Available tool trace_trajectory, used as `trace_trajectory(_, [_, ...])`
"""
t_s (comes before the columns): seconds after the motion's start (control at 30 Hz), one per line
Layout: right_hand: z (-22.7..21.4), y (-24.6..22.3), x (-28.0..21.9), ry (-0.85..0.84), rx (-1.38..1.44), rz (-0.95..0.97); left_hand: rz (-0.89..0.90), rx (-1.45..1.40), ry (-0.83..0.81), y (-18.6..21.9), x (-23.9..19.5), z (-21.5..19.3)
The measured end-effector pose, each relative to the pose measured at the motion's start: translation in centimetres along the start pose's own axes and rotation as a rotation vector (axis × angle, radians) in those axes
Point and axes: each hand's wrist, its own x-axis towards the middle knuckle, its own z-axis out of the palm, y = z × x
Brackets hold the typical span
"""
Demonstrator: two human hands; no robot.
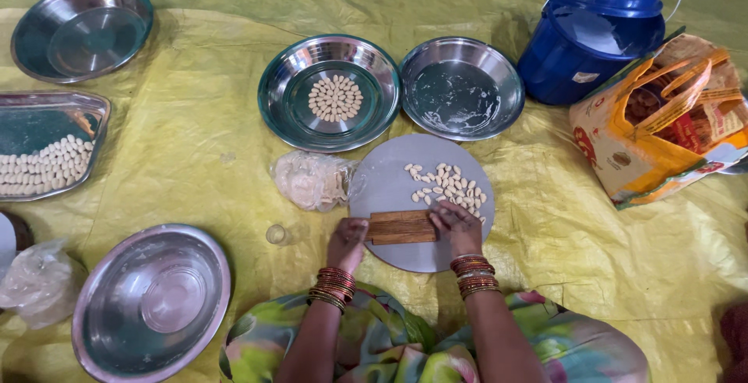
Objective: The person sits on a yellow tarp and repeatedly takes small dough balls, rolls them between the palms, and presses them on a grooved wooden board to create ridged shapes. The shaped pieces are placed on a nearby plate. A second person is visible to the left performing the same task.
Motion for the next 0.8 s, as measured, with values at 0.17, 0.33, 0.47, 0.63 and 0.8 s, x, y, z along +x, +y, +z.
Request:
trace_trajectory(0.17, [3.5, -1.5, -3.2, -0.401, -0.700, -0.163, -0.139, -0.175, -0.229, -1.2, 0.4, 1.7])
trace_trajectory(0.33, [5.2, -0.3, -5.4, -0.795, -0.795, -0.327, -0.100, -0.456, -0.417, 0.2, -0.3, 1.2])
trace_trajectory(0.47, [5.1, 1.1, -5.1, -0.757, -0.731, -0.319, -0.055, -0.389, -0.506, 2.1, -1.5, 1.2])
trace_trajectory(0.63, [4.4, 1.6, -4.4, -0.704, -0.261, 0.064, -0.171, -0.327, -0.677, 3.8, -2.4, 1.3])
trace_trajectory(0.8, [4.5, 0.2, -4.9, -0.730, -0.795, -0.426, -0.235, -0.182, -0.693, 3.6, -2.6, 1.3])
